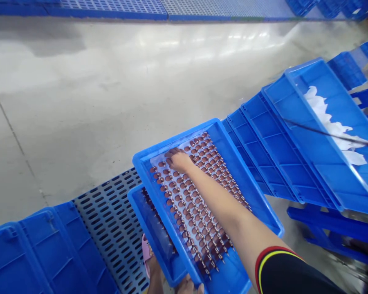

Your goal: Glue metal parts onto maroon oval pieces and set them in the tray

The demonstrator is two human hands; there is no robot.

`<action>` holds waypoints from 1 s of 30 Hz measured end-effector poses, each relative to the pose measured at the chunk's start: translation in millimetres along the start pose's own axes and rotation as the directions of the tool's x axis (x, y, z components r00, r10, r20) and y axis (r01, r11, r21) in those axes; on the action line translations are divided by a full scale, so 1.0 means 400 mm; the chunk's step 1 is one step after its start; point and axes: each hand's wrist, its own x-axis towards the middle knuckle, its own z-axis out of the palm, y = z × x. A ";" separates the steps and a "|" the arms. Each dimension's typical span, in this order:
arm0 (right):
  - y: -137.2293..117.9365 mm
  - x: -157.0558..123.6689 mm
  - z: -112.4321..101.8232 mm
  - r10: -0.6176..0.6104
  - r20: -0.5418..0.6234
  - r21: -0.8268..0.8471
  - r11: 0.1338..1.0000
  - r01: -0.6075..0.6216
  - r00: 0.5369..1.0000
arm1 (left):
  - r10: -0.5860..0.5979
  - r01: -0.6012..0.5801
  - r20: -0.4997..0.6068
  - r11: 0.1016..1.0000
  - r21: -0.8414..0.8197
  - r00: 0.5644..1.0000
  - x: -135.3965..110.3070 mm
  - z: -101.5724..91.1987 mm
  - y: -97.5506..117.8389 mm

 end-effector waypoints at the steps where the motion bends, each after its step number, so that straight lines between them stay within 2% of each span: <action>1: -0.008 0.004 0.002 -0.030 0.007 0.012 0.999 0.030 1.000 | -0.011 0.011 0.001 1.000 -0.001 1.000 0.022 -0.011 -0.004; 6: -0.027 0.004 0.015 -0.112 0.052 0.041 0.993 0.110 0.992 | -0.049 0.049 0.017 0.999 -0.007 0.999 0.110 -0.053 -0.021; 11: -0.026 -0.008 0.010 -0.120 0.077 0.030 0.993 0.118 0.990 | -0.012 0.013 0.031 1.000 -0.017 0.999 0.083 -0.041 -0.031; 13: -0.007 -0.010 0.001 -0.067 0.060 0.004 0.998 0.067 0.996 | 0.003 -0.003 0.033 1.000 -0.021 0.999 0.066 -0.035 -0.038; 15: 0.029 -0.011 -0.010 0.037 0.036 -0.040 0.999 -0.035 0.999 | 0.007 -0.007 0.035 1.000 -0.026 0.999 0.063 -0.037 -0.049; 18: 0.100 -0.015 -0.026 0.187 0.007 -0.105 0.977 -0.185 0.982 | -0.008 0.009 0.032 0.999 -0.036 0.999 0.091 -0.055 -0.073; 20: 0.144 -0.018 -0.032 0.234 -0.003 -0.132 0.964 -0.233 0.972 | -0.033 0.034 0.031 0.998 -0.044 0.999 0.120 -0.069 -0.091; 24: 0.195 -0.030 -0.034 0.254 0.011 -0.155 0.956 -0.250 0.967 | -0.089 0.091 0.036 0.994 -0.062 0.995 0.163 -0.075 -0.119; 30: 0.199 -0.059 -0.026 0.225 0.055 -0.172 0.962 -0.213 0.973 | -0.122 0.128 0.062 0.987 -0.095 0.991 0.178 -0.044 -0.139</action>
